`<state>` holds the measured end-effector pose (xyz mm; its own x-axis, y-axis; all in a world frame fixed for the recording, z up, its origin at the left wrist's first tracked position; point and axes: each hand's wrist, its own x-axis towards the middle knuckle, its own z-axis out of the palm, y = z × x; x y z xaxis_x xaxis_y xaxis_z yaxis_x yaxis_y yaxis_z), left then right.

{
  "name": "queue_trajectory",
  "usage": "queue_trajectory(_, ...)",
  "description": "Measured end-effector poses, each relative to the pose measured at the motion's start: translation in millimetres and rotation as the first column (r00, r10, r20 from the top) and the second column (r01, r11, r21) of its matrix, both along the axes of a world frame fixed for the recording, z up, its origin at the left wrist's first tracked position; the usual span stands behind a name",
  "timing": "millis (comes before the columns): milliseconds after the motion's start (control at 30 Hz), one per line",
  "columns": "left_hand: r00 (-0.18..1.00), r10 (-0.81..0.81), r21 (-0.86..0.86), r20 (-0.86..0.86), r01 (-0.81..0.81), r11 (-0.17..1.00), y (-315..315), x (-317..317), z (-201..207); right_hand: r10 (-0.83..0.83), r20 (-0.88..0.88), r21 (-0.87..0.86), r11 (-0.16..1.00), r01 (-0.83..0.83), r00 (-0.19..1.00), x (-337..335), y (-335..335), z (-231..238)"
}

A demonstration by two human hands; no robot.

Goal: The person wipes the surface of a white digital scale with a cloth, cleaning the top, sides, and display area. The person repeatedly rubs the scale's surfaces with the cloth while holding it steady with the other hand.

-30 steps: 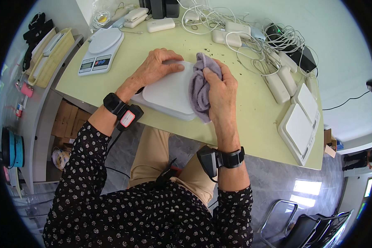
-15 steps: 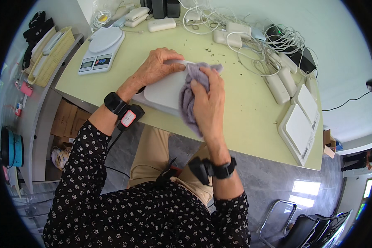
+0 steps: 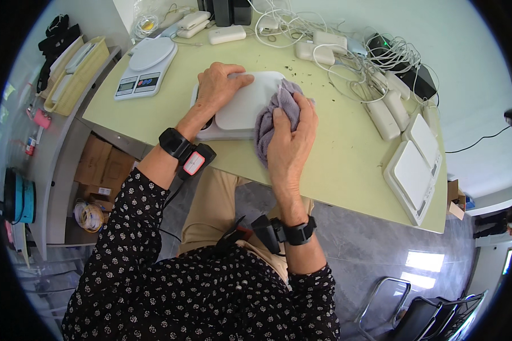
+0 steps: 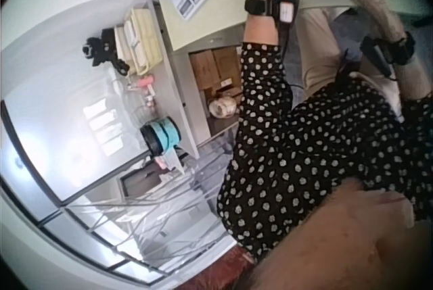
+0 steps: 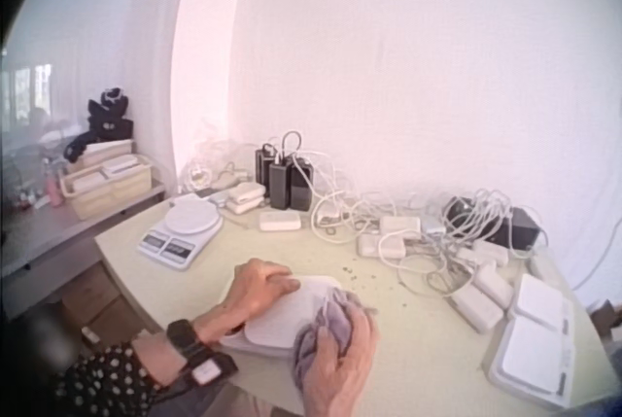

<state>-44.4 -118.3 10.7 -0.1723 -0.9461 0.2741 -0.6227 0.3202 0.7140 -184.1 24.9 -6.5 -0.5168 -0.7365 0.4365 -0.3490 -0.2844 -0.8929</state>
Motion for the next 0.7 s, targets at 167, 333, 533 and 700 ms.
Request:
queue_trajectory(167,0.995,0.103,-0.023,-0.003,-0.103,0.994,2,-6,-4,-0.047,-0.027,-0.047,0.998,0.046,0.999,26,10,-8)
queue_trajectory(333,0.974,0.201,-0.102,0.102,-0.190,0.976,8,-21,-9,-0.063,-0.065,-0.057,0.997,0.060,0.996,50,8,-11)
queue_trajectory(533,0.908,0.153,-0.136,0.390,-0.108,0.985,34,-19,-8,-0.047,-0.061,-0.138,0.990,0.038,0.997,40,6,-16)
queue_trajectory(700,0.881,0.025,-0.118,0.472,0.035,0.992,55,-7,-1,-0.044,-0.174,-0.139,0.990,0.019,0.984,-2,-22,-8)
